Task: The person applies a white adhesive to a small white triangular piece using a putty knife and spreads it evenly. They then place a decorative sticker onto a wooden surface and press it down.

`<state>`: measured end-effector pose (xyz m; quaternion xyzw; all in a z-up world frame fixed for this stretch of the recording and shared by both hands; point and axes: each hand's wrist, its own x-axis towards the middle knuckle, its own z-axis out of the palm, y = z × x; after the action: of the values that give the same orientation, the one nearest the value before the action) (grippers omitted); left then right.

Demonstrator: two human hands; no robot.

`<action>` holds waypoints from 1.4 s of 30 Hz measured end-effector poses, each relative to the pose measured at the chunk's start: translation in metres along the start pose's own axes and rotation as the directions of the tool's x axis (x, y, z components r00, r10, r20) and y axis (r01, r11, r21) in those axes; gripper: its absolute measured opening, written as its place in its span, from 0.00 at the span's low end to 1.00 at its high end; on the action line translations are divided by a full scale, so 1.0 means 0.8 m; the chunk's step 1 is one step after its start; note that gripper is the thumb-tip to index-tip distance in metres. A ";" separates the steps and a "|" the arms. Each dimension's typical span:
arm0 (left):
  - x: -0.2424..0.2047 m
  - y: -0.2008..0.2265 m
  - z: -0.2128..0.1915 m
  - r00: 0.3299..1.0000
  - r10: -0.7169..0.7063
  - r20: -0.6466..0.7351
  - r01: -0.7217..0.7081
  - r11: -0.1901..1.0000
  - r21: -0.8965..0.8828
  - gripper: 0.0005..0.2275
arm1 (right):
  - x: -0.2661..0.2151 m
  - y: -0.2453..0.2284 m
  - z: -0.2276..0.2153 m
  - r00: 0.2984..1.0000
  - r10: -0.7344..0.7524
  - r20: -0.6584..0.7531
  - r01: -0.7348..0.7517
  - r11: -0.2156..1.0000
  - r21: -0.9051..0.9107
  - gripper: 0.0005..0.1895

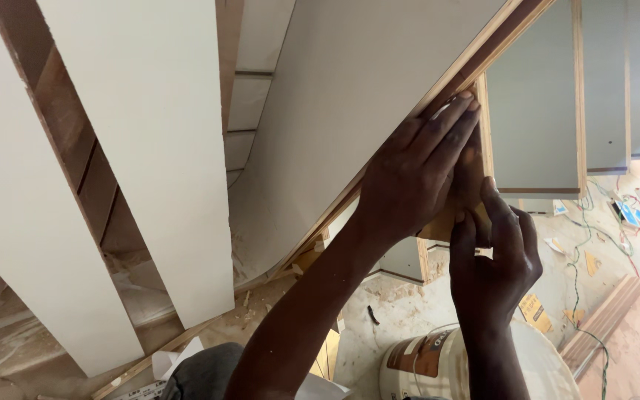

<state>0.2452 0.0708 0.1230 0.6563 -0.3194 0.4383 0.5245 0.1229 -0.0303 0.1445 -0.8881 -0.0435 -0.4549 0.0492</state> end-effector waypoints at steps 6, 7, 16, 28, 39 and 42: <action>0.000 -0.002 0.005 1.000 -0.009 0.020 0.008 0.999 0.035 0.21 | 0.000 -0.001 0.001 0.999 0.041 0.007 -0.041 0.999 0.013 0.26; -0.001 -0.002 0.006 1.000 -0.014 0.020 0.013 0.999 0.038 0.21 | 0.000 0.000 0.001 0.999 0.051 0.007 -0.052 0.999 0.005 0.26; 0.006 0.003 -0.010 0.998 0.009 0.066 -0.009 1.000 0.001 0.23 | 0.000 -0.007 -0.002 1.000 0.004 -0.014 -0.004 1.000 0.012 0.25; -0.030 -0.003 -0.007 0.994 -0.107 0.015 0.107 0.959 -0.263 0.20 | 0.000 -0.011 -0.004 0.999 -0.039 0.000 0.039 0.999 0.002 0.21; -0.208 -0.015 0.065 0.653 -0.747 0.121 0.535 0.342 -0.772 0.18 | -0.010 0.001 0.004 1.000 0.016 -0.007 -0.016 1.000 0.023 0.20; -0.216 -0.023 0.079 0.658 -0.741 0.135 0.484 0.279 -0.830 0.19 | -0.014 0.008 0.005 1.000 0.002 -0.006 -0.003 1.000 -0.031 0.19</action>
<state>0.2052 0.0072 -0.0458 0.3393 -0.1234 0.0869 0.9285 0.1201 -0.0362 0.1331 -0.8874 -0.0353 -0.4582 0.0363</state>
